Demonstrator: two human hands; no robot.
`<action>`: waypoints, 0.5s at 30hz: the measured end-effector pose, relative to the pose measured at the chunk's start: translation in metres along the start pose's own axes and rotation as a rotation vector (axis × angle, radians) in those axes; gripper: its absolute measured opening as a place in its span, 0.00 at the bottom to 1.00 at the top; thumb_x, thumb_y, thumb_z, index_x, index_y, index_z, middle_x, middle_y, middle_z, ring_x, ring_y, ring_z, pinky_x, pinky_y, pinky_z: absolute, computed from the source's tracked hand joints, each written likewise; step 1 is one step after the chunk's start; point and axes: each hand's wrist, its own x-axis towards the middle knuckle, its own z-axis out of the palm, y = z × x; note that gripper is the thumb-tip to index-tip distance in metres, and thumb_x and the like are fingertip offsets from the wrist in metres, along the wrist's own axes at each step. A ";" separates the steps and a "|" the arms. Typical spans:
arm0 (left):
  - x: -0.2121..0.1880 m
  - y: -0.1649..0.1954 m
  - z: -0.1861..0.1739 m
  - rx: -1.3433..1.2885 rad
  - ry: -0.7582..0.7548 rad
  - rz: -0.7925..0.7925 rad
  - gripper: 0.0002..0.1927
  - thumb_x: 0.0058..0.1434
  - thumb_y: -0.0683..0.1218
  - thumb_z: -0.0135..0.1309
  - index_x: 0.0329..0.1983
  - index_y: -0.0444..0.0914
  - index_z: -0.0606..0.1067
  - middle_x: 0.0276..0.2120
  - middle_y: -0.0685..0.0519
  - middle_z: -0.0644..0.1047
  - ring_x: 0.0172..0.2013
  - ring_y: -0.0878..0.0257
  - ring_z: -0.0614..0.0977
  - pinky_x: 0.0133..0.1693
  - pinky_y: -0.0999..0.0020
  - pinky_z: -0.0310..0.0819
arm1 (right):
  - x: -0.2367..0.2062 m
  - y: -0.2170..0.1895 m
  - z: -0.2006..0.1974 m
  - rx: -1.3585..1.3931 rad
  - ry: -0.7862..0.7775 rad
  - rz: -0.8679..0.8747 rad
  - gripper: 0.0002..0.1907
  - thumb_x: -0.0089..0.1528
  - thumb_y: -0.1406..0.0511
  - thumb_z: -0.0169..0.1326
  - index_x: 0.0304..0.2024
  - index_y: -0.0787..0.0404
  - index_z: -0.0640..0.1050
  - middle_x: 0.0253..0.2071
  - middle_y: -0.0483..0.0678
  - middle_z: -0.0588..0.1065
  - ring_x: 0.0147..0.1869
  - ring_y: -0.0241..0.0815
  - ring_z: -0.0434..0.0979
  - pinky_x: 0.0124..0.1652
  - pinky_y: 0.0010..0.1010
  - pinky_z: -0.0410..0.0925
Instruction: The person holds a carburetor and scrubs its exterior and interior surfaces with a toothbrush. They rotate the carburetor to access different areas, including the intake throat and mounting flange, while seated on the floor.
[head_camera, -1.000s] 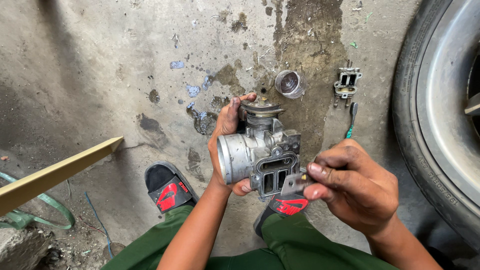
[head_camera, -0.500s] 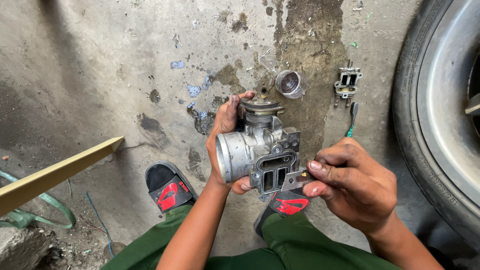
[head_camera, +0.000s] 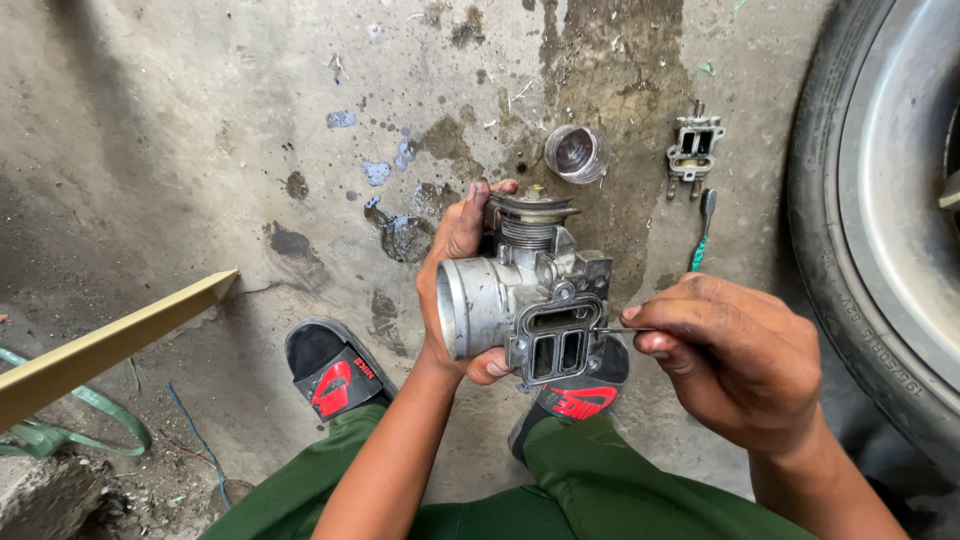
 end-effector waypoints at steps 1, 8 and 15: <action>0.000 0.000 0.001 -0.014 0.004 -0.012 0.61 0.51 0.78 0.57 0.79 0.37 0.59 0.64 0.39 0.71 0.63 0.53 0.74 0.67 0.64 0.65 | 0.000 0.001 -0.001 -0.022 -0.002 0.012 0.06 0.64 0.71 0.59 0.39 0.69 0.76 0.35 0.52 0.79 0.33 0.41 0.79 0.34 0.27 0.71; 0.000 -0.008 0.003 0.062 0.017 -0.029 0.43 0.66 0.65 0.56 0.78 0.42 0.61 0.64 0.43 0.75 0.57 0.59 0.76 0.61 0.69 0.69 | 0.001 0.006 -0.004 -0.103 -0.010 0.058 0.07 0.62 0.68 0.61 0.34 0.67 0.77 0.28 0.48 0.77 0.27 0.39 0.74 0.28 0.28 0.65; 0.000 -0.011 0.005 0.144 0.003 -0.002 0.30 0.74 0.52 0.54 0.77 0.45 0.61 0.64 0.45 0.74 0.59 0.59 0.76 0.61 0.70 0.69 | 0.001 0.008 -0.004 -0.067 -0.029 0.082 0.07 0.62 0.68 0.61 0.33 0.67 0.77 0.27 0.48 0.77 0.25 0.37 0.71 0.27 0.27 0.63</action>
